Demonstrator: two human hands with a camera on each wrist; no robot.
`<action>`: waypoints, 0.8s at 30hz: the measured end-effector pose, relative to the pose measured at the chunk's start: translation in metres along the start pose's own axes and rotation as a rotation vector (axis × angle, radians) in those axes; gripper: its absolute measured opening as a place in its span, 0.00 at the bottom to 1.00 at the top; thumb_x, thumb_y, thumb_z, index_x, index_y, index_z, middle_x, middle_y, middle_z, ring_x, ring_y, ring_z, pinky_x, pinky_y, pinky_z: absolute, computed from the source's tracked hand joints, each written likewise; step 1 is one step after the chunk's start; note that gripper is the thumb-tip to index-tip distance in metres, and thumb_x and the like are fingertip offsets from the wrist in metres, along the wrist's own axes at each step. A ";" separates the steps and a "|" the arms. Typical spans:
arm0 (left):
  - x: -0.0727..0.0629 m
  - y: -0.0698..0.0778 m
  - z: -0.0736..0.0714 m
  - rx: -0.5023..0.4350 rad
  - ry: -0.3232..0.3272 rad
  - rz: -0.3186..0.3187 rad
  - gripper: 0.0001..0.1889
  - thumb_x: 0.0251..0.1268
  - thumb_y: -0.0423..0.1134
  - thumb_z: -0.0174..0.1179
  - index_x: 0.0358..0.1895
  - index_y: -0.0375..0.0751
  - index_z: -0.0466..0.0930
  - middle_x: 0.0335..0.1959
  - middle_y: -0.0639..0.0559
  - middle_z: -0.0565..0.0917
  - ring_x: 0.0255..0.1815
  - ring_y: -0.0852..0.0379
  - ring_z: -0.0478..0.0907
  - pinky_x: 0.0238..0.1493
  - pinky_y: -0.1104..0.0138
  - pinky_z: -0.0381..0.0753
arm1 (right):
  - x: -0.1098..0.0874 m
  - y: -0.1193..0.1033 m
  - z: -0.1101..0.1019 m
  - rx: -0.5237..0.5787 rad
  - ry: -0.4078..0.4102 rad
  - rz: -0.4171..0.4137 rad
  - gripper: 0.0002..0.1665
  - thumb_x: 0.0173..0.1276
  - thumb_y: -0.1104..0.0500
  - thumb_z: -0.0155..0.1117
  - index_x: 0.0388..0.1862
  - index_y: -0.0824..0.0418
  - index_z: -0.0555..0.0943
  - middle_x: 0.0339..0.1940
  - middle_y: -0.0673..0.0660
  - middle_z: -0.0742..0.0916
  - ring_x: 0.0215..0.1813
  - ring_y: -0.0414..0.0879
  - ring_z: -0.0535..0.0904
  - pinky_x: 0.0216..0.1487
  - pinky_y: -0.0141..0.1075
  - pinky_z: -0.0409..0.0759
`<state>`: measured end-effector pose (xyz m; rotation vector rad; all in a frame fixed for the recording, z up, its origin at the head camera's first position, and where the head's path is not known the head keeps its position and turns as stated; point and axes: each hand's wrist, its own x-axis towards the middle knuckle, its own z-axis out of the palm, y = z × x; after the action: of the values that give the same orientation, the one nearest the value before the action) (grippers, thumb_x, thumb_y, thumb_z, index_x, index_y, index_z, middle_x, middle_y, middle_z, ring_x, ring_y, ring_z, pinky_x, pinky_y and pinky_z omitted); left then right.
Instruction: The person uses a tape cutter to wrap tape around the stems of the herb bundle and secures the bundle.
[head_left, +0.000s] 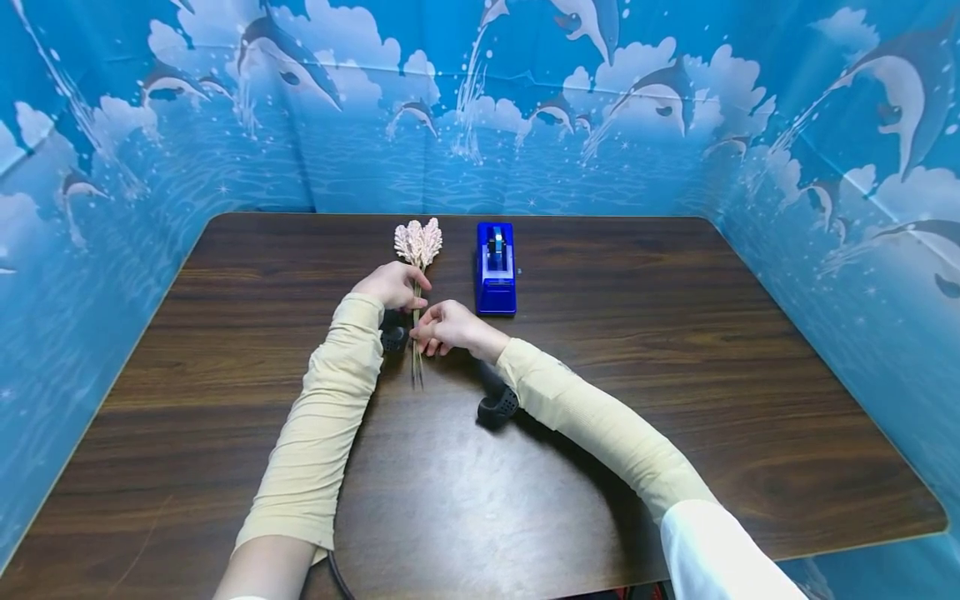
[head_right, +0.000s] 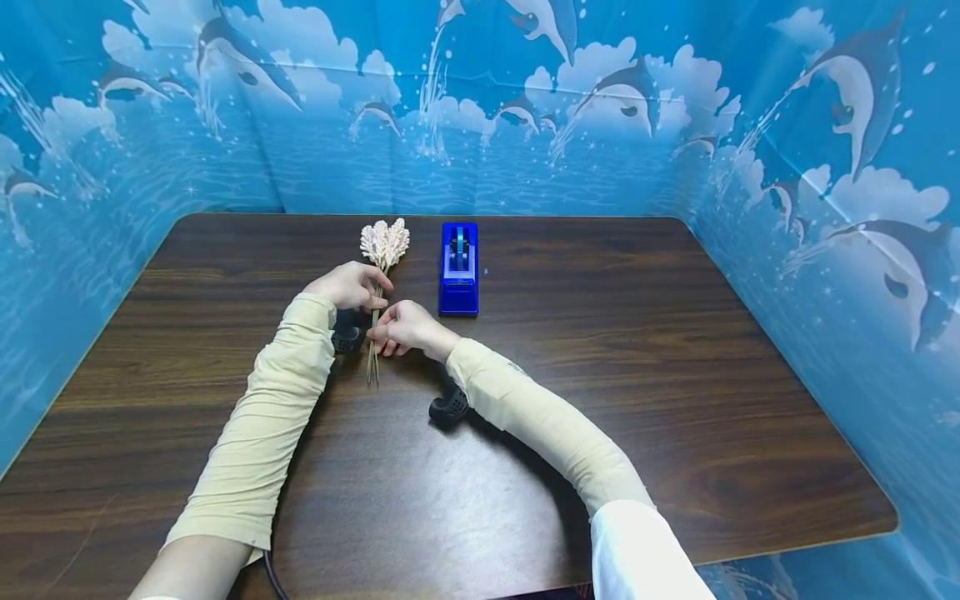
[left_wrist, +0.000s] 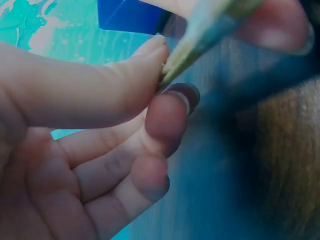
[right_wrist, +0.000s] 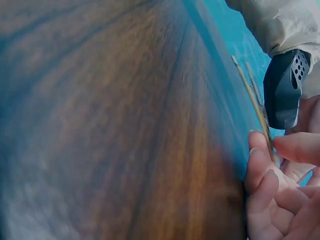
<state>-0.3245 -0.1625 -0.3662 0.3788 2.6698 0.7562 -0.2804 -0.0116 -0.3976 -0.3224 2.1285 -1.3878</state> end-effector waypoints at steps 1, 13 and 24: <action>0.001 0.000 0.001 -0.007 -0.010 -0.005 0.17 0.63 0.36 0.63 0.55 0.37 0.78 0.14 0.57 0.75 0.22 0.61 0.75 0.37 0.68 0.70 | 0.000 0.000 0.000 -0.028 -0.006 -0.008 0.06 0.69 0.63 0.59 0.31 0.63 0.77 0.17 0.48 0.82 0.19 0.37 0.77 0.22 0.27 0.72; 0.001 0.002 0.004 0.016 -0.034 -0.007 0.17 0.58 0.31 0.63 0.53 0.37 0.79 0.19 0.54 0.78 0.24 0.61 0.77 0.39 0.66 0.74 | 0.002 0.000 -0.004 -0.274 -0.024 -0.048 0.12 0.70 0.59 0.59 0.25 0.60 0.76 0.12 0.46 0.81 0.14 0.36 0.74 0.19 0.27 0.71; -0.007 -0.013 0.003 -0.008 -0.017 -0.081 0.17 0.57 0.32 0.63 0.52 0.37 0.78 0.16 0.56 0.76 0.19 0.63 0.71 0.25 0.72 0.69 | 0.013 -0.011 0.006 -0.390 -0.198 -0.090 0.13 0.69 0.64 0.55 0.22 0.61 0.76 0.11 0.47 0.79 0.12 0.36 0.71 0.18 0.26 0.68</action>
<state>-0.3190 -0.1739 -0.3736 0.2724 2.6476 0.7356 -0.2879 -0.0272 -0.3940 -0.6845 2.2275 -0.9327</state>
